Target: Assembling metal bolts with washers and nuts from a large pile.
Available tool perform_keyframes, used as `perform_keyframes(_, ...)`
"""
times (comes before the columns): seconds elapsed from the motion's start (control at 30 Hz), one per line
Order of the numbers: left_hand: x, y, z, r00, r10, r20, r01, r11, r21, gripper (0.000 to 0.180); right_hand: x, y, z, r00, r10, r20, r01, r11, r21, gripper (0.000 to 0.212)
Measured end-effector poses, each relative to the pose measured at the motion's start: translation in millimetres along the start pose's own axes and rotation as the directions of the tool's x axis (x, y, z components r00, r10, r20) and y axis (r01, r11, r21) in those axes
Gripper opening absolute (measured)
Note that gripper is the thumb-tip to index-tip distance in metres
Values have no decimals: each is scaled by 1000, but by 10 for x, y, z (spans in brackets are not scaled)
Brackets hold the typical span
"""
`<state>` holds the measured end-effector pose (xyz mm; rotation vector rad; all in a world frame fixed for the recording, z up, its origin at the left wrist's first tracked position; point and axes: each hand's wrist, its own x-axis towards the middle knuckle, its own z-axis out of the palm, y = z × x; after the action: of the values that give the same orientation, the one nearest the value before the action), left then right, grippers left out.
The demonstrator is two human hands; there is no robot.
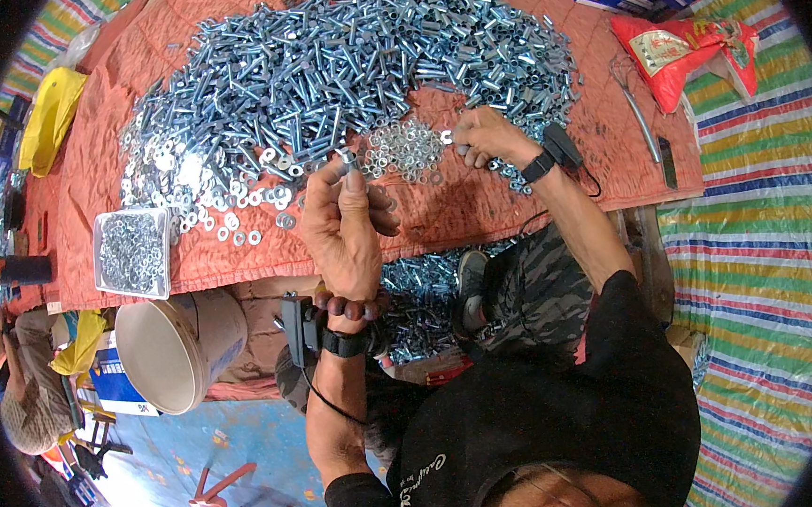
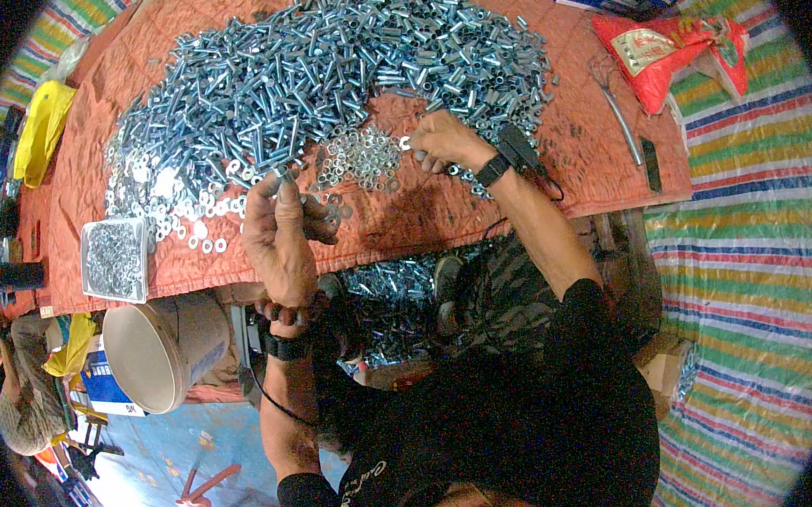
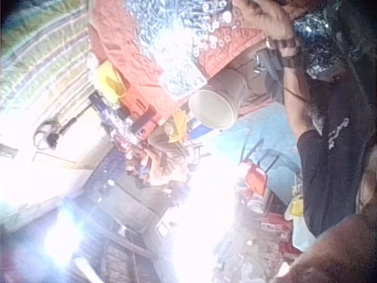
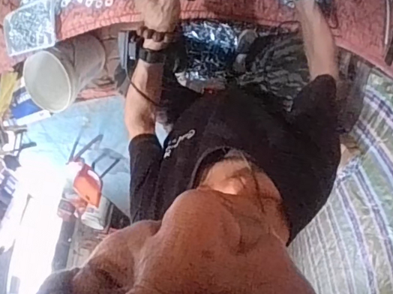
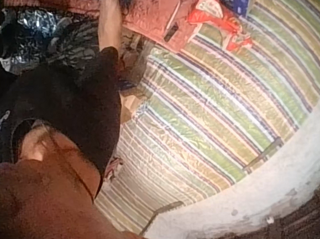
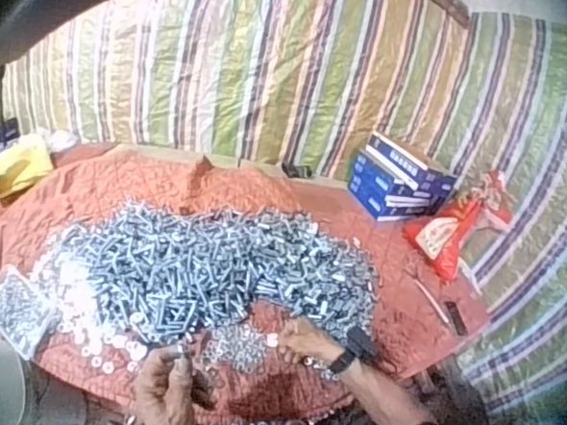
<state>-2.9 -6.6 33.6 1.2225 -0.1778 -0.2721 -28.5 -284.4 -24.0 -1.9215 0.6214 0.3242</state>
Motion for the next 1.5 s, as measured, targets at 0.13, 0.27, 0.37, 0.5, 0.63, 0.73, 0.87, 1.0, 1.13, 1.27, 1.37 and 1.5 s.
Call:
perform_keyframes(0.13,11,30,-12,999,14,30,-13,1000,-6,27,-127,58,13,998,33,57,-39,994,103,23)
perform_keyframes(0.27,1,69,-7,997,11,76,-5,996,-86,26,-382,86,112,991,58,121,-75,987,139,20)
perform_keyframes(0.37,1,104,25,997,14,76,-6,995,-98,29,-335,152,248,984,-133,115,148,980,-131,21)
perform_keyframes(0.5,29,114,15,999,26,45,-20,992,-127,34,-297,90,337,984,-112,141,136,975,-174,18)
perform_keyframes(0.63,50,175,-7,996,61,63,-56,995,-77,35,-235,114,290,963,-247,109,265,941,-211,21)
perform_keyframes(0.73,49,186,10,993,97,66,-94,994,-50,33,-196,138,307,929,-358,90,369,889,-270,22)
perform_keyframes(0.87,63,159,-17,993,109,50,-106,993,-57,31,-183,93,346,916,-389,92,399,873,-280,23)
perform_keyframes(1.0,52,182,-21,998,67,0,-67,994,-82,30,-359,14,260,993,-82,85,91,990,-110,24)
perform_keyframes(1.13,56,210,-22,999,38,25,-34,988,-153,30,-331,12,256,999,32,35,-28,993,-116,25)
perform_keyframes(1.27,81,174,-29,995,79,54,-68,979,-193,30,-247,56,261,998,5,63,-3,999,-32,26)
perform_keyframes(1.37,73,207,-9,999,18,28,-12,981,-195,29,-260,27,268,996,15,87,-15,1000,3,25)
perform_keyframes(1.5,74,169,0,1000,9,14,-6,977,-212,29,-239,-10,270,991,44,127,-43,999,-11,23)
